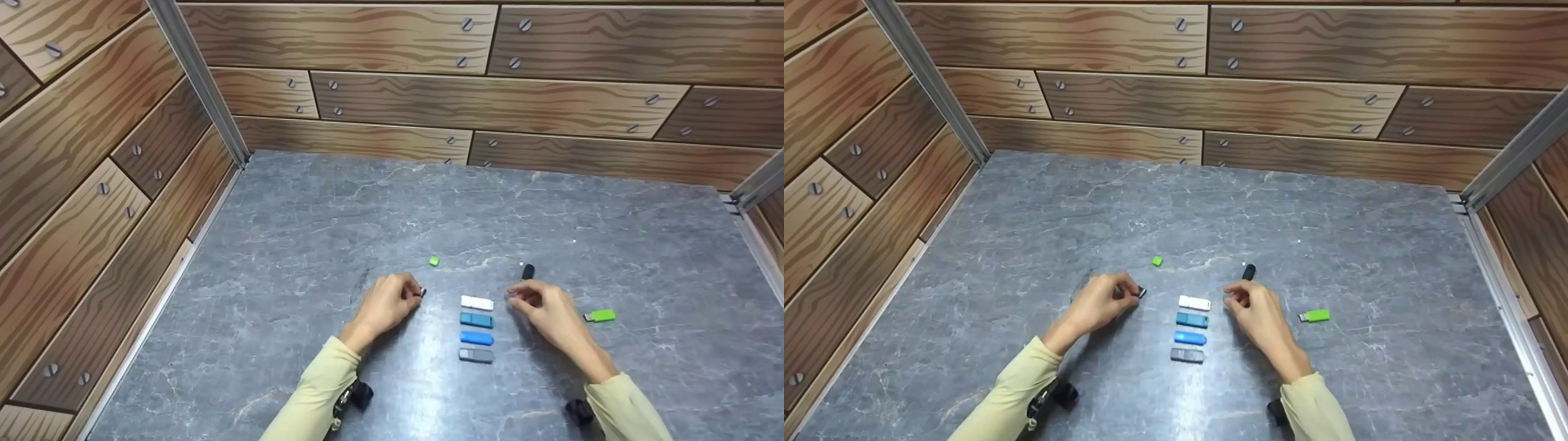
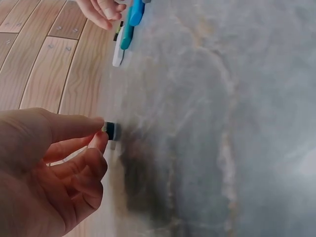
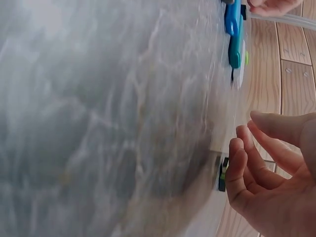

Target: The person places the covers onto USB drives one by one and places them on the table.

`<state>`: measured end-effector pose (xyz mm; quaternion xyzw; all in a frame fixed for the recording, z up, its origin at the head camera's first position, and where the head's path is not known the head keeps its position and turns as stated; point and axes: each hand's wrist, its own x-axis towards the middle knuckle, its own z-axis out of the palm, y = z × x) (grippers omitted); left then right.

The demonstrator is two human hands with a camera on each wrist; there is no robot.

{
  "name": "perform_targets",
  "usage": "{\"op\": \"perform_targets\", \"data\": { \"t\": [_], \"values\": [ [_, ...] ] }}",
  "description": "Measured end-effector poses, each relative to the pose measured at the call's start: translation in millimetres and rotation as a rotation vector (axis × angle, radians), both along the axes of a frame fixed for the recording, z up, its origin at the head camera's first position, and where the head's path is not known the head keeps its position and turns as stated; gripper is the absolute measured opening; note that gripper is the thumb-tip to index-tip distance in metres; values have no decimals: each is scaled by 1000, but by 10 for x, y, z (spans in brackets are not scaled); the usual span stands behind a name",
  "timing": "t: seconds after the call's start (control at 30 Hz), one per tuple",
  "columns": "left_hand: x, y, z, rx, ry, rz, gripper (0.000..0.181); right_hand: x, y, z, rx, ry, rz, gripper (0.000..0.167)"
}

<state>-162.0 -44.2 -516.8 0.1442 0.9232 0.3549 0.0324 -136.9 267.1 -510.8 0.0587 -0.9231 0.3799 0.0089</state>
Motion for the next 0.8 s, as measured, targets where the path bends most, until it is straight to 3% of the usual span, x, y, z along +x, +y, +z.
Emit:
{"op": "perform_targets", "data": {
  "t": [0.3, 0.37, 0.5, 0.53, 0.6, 0.7, 0.8],
  "values": [
    [31, 46, -46, 22, 44, 100, 18, -85, 142, 33, 69, 38, -12, 15],
    [-16, 57, -187, 4, 96, 118, 19, -107, 183, 31, 99, 50, -19, 16],
    [-11, 64, -215, -6, 103, 147, 20, -164, 253, 30, 146, 63, -27, 23],
    [-31, 70, -293, -16, 120, 154, 20, -180, 265, 29, 155, 72, -27, 25],
    [24, 72, -177, -1, 81, 162, 22, -214, 284, 22, 164, 95, -26, 31],
    [4, 87, -269, -16, 106, 179, 22, -254, 296, 7, 169, 133, -11, 41],
    [23, 97, -209, -21, 90, 198, 23, -281, 296, -4, 179, 141, 19, 53]
  ]
}}
